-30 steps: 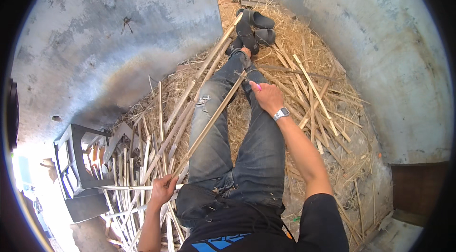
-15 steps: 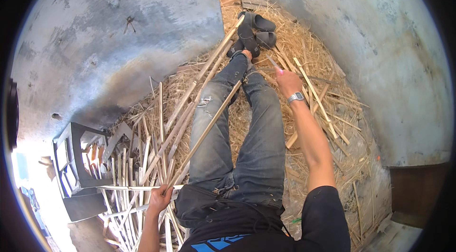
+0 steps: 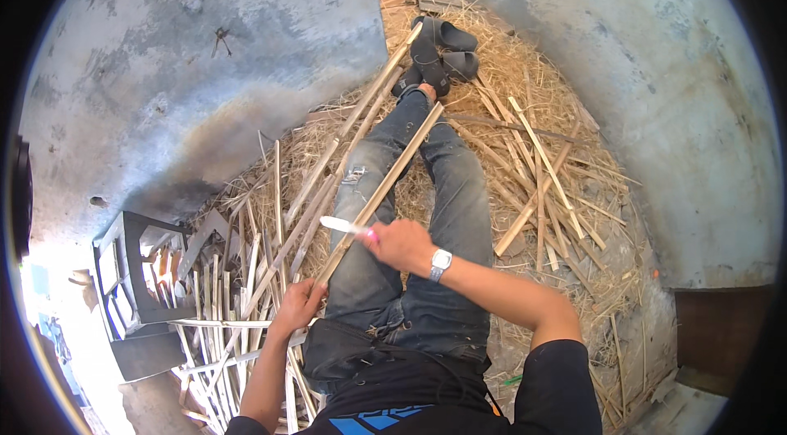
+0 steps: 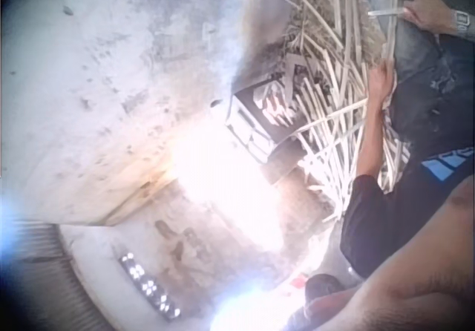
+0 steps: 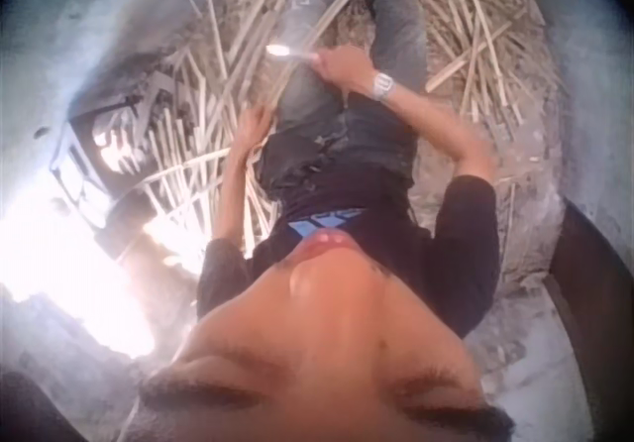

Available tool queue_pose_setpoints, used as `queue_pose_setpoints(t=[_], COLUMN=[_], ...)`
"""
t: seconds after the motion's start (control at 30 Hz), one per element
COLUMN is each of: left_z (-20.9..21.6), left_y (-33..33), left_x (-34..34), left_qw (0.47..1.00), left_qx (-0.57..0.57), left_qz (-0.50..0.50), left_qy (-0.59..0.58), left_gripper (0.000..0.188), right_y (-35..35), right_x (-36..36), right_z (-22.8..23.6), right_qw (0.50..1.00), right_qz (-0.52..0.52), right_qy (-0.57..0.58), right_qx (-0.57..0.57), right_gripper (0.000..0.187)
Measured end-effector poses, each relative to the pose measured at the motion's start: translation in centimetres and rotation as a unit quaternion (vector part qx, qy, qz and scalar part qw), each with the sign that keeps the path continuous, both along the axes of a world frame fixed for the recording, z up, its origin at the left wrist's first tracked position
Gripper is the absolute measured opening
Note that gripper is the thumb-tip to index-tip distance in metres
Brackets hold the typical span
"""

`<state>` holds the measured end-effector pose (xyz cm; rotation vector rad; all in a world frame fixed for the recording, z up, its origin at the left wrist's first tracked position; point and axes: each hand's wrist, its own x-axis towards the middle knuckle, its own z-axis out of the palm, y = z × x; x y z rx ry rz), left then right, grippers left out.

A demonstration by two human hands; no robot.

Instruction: The person shaves a thin strip of wood using a small knife while sitting on the floor among wood shavings.

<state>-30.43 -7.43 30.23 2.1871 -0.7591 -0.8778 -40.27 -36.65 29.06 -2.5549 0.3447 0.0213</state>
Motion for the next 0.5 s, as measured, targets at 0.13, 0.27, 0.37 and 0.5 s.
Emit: queue_pose_setpoints(t=[0.13, 0.27, 0.37, 0.5], left_z=[-0.9, 0.0, -2.5, -1.3], left_y=[0.9, 3.3, 9.4, 8.5], left_x=[-0.1, -0.8, -1.4, -2.6], left_qw=[0.999, 0.998, 0.998, 1.000], left_qx=[-0.026, -0.007, 0.006, 0.012], left_qz=[-0.010, -0.014, -0.018, 0.012], left_qy=[-0.033, -0.053, -0.060, -0.006], left_gripper=[0.037, 0.038, 0.039, 0.040], right_y=[-1.3, -10.5, -20.3, -15.1], right_x=[0.1, 1.0, -0.8, 0.3], right_z=[-1.5, -4.0, -4.2, -2.8], right_qw=[0.998, 0.971, 0.951, 0.952], right_qz=[0.009, -0.210, -0.298, -0.289], right_qy=[-0.006, -0.039, -0.068, -0.103], right_qx=[-0.060, -0.108, -0.041, 0.003], right_gripper=[0.064, 0.062, 0.068, 0.068])
